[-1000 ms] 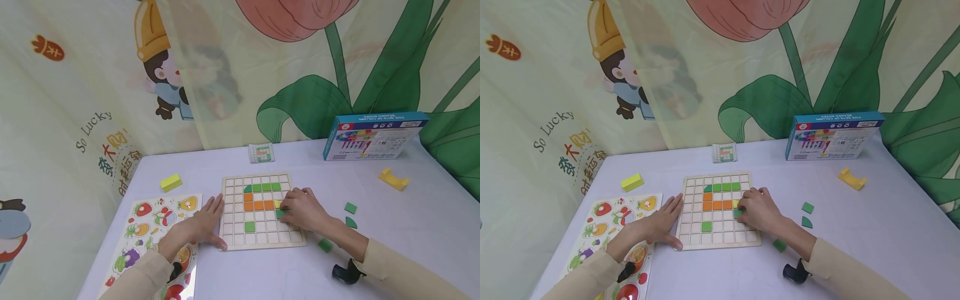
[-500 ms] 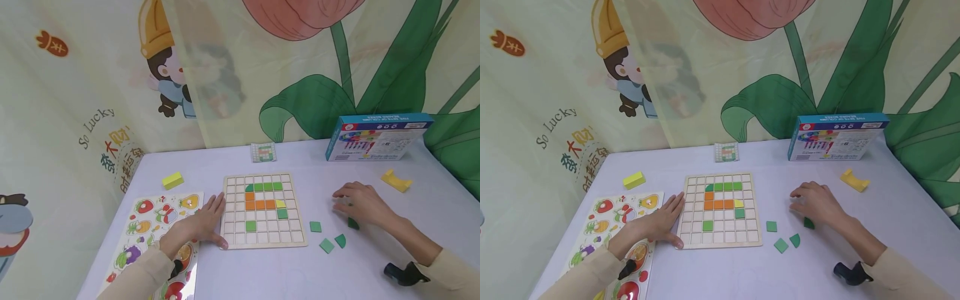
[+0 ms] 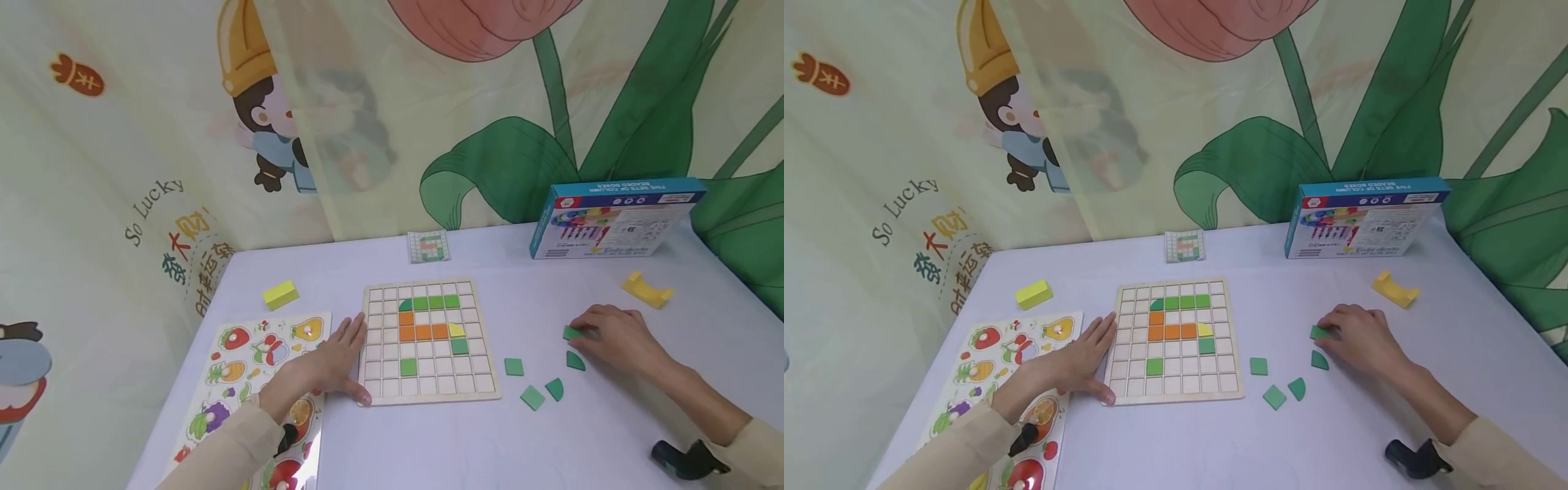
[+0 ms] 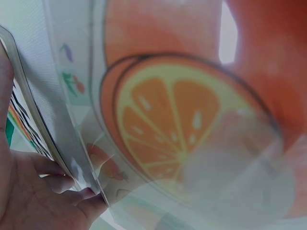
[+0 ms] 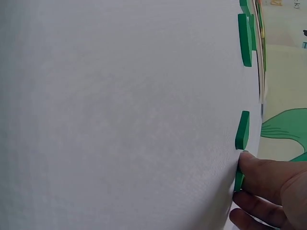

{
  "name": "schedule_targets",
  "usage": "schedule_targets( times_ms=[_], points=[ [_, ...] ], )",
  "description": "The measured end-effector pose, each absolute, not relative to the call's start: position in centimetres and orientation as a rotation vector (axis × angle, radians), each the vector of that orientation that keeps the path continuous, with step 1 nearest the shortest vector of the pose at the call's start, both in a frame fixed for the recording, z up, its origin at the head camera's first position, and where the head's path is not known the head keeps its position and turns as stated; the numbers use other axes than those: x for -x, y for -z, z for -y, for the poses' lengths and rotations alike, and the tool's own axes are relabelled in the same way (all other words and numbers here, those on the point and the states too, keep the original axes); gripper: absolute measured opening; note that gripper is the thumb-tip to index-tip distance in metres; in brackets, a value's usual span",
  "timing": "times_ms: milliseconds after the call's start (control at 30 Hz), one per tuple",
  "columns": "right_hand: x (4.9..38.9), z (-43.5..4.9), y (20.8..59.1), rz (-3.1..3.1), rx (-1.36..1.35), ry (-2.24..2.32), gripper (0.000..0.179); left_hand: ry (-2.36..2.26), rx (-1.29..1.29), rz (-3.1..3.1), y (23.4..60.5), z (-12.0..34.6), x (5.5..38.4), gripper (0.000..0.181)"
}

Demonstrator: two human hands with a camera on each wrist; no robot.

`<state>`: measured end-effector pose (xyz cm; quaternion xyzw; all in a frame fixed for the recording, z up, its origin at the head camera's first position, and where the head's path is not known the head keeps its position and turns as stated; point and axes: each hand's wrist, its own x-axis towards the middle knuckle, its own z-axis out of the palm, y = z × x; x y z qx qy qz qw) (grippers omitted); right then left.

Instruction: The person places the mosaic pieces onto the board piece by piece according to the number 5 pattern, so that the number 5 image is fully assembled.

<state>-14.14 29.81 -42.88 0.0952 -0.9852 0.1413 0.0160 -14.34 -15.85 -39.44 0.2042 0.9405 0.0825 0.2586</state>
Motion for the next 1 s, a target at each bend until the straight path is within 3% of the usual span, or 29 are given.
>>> schedule_targets(
  times_ms=[400, 733, 1000],
  points=[
    [15.1, -24.8, 41.5, 3.070, -0.446, -0.394, 0.028, -0.212, -0.547, -2.552, 39.7, 16.2, 14.3, 0.127],
    [14.1, -16.3, 40.6, 2.874, -0.898, -0.385, 0.027, -0.175, -0.587, -2.560, 40.1, 16.3, 14.3, 0.127],
    [13.5, -14.6, 41.6, 2.846, -0.945, -0.382, 0.024, -0.207, -0.603, -2.551, 39.6, 16.0, 14.4, 0.126]
  ],
)
